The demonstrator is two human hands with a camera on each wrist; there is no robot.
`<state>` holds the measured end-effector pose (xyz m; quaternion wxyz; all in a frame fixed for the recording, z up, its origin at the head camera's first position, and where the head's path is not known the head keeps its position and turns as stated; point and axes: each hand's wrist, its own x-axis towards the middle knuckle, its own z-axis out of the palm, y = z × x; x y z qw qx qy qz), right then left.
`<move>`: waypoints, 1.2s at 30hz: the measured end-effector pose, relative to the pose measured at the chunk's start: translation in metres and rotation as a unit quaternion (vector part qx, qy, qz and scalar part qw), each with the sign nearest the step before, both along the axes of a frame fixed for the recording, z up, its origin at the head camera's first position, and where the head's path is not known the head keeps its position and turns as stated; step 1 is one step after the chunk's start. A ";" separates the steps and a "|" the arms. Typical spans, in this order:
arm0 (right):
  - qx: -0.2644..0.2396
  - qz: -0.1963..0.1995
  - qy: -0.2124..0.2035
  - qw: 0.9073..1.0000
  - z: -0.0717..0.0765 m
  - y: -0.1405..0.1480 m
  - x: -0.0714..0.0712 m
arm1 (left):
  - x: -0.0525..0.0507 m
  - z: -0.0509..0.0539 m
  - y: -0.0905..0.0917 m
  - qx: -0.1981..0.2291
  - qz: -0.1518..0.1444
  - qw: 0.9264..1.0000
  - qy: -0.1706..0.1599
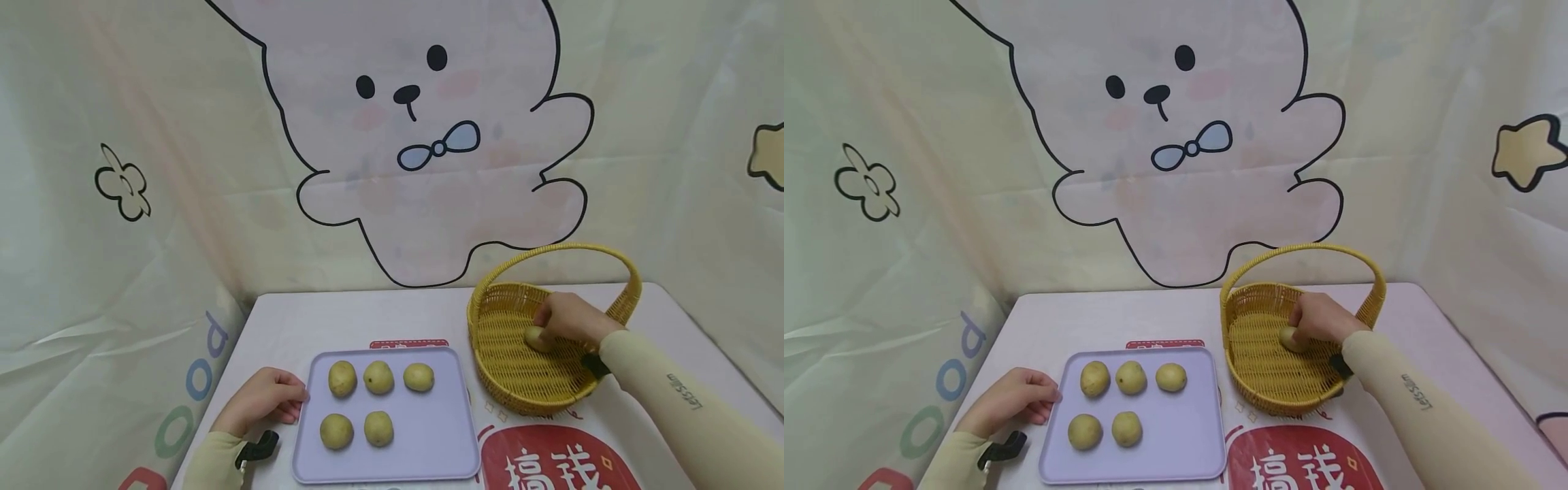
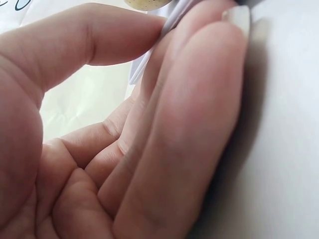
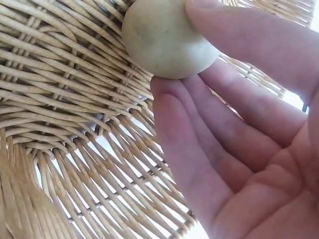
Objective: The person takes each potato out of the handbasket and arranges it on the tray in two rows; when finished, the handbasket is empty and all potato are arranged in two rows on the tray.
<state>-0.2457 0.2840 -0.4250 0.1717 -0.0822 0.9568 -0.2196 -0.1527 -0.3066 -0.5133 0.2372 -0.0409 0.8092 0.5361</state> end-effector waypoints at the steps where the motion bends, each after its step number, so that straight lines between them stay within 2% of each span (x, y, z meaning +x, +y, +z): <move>1: 0.001 0.002 0.003 1.000 0.000 0.000 0.000 | 0.000 0.000 0.000 0.000 0.000 1.000 0.000; 16: 0.007 -0.002 -0.005 1.000 -0.002 -0.001 0.000 | -0.002 0.000 0.000 0.001 -0.002 1.000 0.002; 21: 0.002 0.003 0.009 1.000 -0.002 -0.001 0.000 | -0.001 0.002 0.000 -0.002 -0.002 1.000 0.001; 32: -0.008 -0.001 0.024 1.000 0.006 -0.004 0.007 | -0.001 0.005 0.001 -0.011 0.003 1.000 0.001; 36: -0.017 0.002 0.039 0.999 0.014 -0.007 0.014 | 0.000 0.004 0.001 -0.013 0.005 1.000 -0.001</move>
